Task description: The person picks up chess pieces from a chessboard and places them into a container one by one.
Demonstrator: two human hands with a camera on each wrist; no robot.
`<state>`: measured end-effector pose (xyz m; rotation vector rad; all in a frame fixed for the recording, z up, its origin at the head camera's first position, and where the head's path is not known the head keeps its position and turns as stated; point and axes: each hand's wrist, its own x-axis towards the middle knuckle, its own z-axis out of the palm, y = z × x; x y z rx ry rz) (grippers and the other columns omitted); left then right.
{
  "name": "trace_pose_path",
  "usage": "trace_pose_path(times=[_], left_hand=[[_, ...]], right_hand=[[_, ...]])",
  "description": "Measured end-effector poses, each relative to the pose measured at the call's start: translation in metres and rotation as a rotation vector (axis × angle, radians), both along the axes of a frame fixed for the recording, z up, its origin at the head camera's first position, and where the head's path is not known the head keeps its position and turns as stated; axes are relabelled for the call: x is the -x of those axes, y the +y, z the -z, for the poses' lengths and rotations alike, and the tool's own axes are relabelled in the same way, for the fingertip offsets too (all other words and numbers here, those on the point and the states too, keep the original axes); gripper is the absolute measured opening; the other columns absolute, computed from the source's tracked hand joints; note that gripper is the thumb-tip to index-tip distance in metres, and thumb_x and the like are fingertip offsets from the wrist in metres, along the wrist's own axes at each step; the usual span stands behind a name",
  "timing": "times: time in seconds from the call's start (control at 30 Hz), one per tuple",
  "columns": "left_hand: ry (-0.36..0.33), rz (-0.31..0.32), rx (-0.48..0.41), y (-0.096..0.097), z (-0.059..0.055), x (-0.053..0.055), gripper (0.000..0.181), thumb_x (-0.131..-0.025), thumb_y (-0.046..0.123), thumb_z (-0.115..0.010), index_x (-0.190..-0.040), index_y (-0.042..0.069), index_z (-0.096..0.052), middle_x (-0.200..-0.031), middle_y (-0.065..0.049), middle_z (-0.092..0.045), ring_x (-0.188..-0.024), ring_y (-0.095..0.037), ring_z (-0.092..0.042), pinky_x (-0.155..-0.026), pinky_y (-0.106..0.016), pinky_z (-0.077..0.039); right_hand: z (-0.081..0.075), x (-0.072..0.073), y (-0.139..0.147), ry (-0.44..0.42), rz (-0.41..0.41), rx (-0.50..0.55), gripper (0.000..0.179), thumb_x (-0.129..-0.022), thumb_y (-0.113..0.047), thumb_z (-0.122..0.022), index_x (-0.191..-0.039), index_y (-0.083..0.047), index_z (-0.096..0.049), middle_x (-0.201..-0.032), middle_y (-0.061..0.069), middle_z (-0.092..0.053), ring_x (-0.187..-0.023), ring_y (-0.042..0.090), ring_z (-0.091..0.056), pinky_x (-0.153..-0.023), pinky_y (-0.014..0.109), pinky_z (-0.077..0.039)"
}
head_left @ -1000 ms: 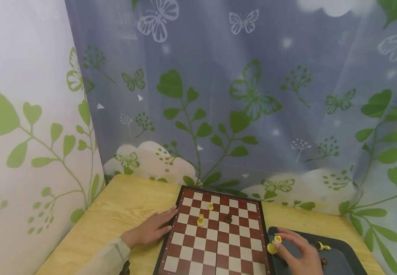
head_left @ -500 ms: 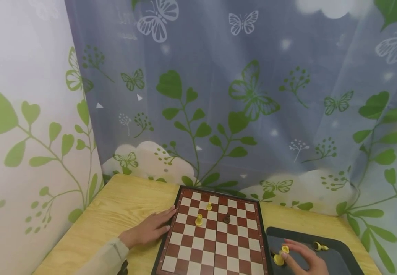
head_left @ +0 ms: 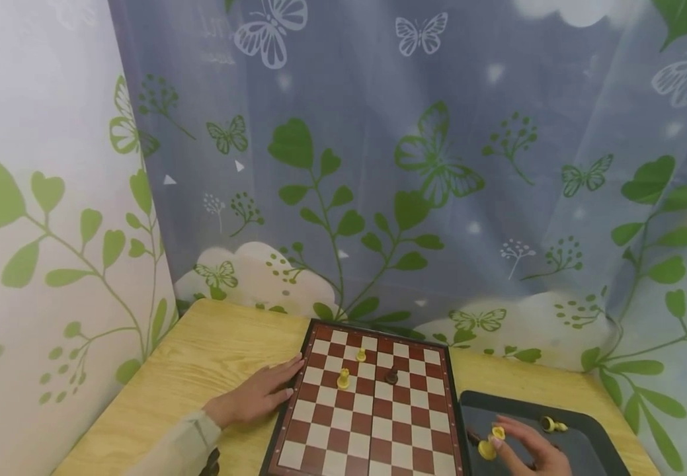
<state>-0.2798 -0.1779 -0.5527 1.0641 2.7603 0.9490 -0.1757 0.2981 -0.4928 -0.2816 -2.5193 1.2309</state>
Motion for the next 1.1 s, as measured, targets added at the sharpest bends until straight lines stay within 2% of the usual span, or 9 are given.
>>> trace_pose_path(times=[0.23,0.43,0.63,0.77,0.83,0.9,0.97,1.0,1.1], left_hand=[[-0.034,-0.011,-0.001,-0.001,0.004,0.002,0.060,-0.110,0.034,-0.042,-0.160,0.003,-0.029,-0.166,-0.019,-0.025,-0.147,-0.048,-0.032,-0.111,-0.077,-0.021],[-0.026,-0.005,-0.004,0.000,-0.002,0.001,0.059,-0.111,0.030,-0.042,-0.159,0.000,-0.029,-0.164,-0.023,-0.027,-0.144,-0.051,-0.033,-0.108,-0.079,-0.022],[-0.021,-0.011,0.014,-0.002,-0.005,0.000,0.059,-0.110,0.029,-0.043,-0.158,-0.004,-0.030,-0.164,-0.025,-0.027,-0.144,-0.051,-0.034,-0.109,-0.078,-0.022],[-0.054,-0.022,0.012,-0.004,0.005,0.006,0.061,-0.110,0.033,-0.043,-0.159,0.000,-0.029,-0.166,-0.019,-0.024,-0.147,-0.047,-0.032,-0.113,-0.076,-0.020],[-0.057,-0.025,0.008,-0.005,0.009,0.008,0.061,-0.110,0.035,-0.043,-0.160,0.002,-0.029,-0.167,-0.017,-0.023,-0.148,-0.046,-0.032,-0.114,-0.075,-0.019],[-0.049,-0.026,0.001,-0.006,0.011,0.009,0.061,-0.110,0.035,-0.043,-0.160,0.003,-0.029,-0.167,-0.016,-0.023,-0.148,-0.046,-0.032,-0.114,-0.075,-0.020],[-0.037,-0.020,-0.010,-0.005,0.010,0.008,0.060,-0.110,0.034,-0.043,-0.159,0.002,-0.030,-0.166,-0.018,-0.025,-0.146,-0.047,-0.034,-0.112,-0.077,-0.021],[-0.025,-0.014,-0.010,-0.005,0.009,0.007,0.060,-0.110,0.034,-0.043,-0.159,0.002,-0.030,-0.166,-0.019,-0.026,-0.145,-0.048,-0.034,-0.111,-0.077,-0.022],[0.014,0.019,-0.011,-0.003,0.007,0.005,0.059,-0.110,0.030,-0.044,-0.158,-0.002,-0.031,-0.163,-0.024,-0.029,-0.142,-0.052,-0.037,-0.106,-0.080,-0.026]], right_hand=[[-0.003,0.002,0.000,0.041,-0.012,-0.045,0.021,-0.092,-0.017,-0.078,-0.109,-0.006,-0.078,-0.122,0.015,-0.073,-0.092,-0.024,-0.047,-0.095,0.054,-0.055],[-0.004,0.004,0.000,0.064,-0.009,-0.051,0.020,-0.091,-0.017,-0.079,-0.108,-0.007,-0.078,-0.120,0.014,-0.074,-0.092,-0.023,-0.048,-0.094,0.050,-0.056],[-0.010,0.009,0.000,0.026,-0.011,-0.049,0.022,-0.091,-0.021,-0.079,-0.109,-0.008,-0.078,-0.124,0.014,-0.072,-0.091,-0.025,-0.046,-0.095,0.052,-0.055],[-0.008,0.011,0.001,-0.021,-0.016,-0.042,0.026,-0.090,-0.024,-0.080,-0.111,-0.009,-0.078,-0.127,0.015,-0.070,-0.090,-0.025,-0.044,-0.097,0.057,-0.054],[-0.007,0.012,0.001,-0.034,-0.024,-0.048,0.026,-0.090,-0.024,-0.079,-0.112,-0.009,-0.078,-0.129,0.016,-0.070,-0.095,-0.014,-0.057,-0.097,0.059,-0.053],[-0.006,0.013,0.001,-0.047,-0.027,-0.054,0.027,-0.091,-0.024,-0.078,-0.113,-0.009,-0.078,-0.130,0.019,-0.068,-0.104,0.008,-0.068,-0.097,0.060,-0.052],[-0.006,0.014,0.002,-0.053,-0.026,-0.052,0.028,-0.091,-0.024,-0.077,-0.113,-0.007,-0.077,-0.130,0.021,-0.068,-0.115,0.035,-0.067,-0.097,0.062,-0.051],[-0.005,0.014,0.002,-0.059,-0.023,-0.053,0.029,-0.092,-0.024,-0.077,-0.113,-0.006,-0.077,-0.131,0.022,-0.067,-0.120,0.044,-0.063,-0.097,0.063,-0.050],[-0.004,0.017,0.006,-0.108,-0.018,-0.054,0.034,-0.092,-0.028,-0.077,-0.115,-0.003,-0.076,-0.134,0.024,-0.065,-0.124,0.049,-0.058,-0.097,0.066,-0.048]])
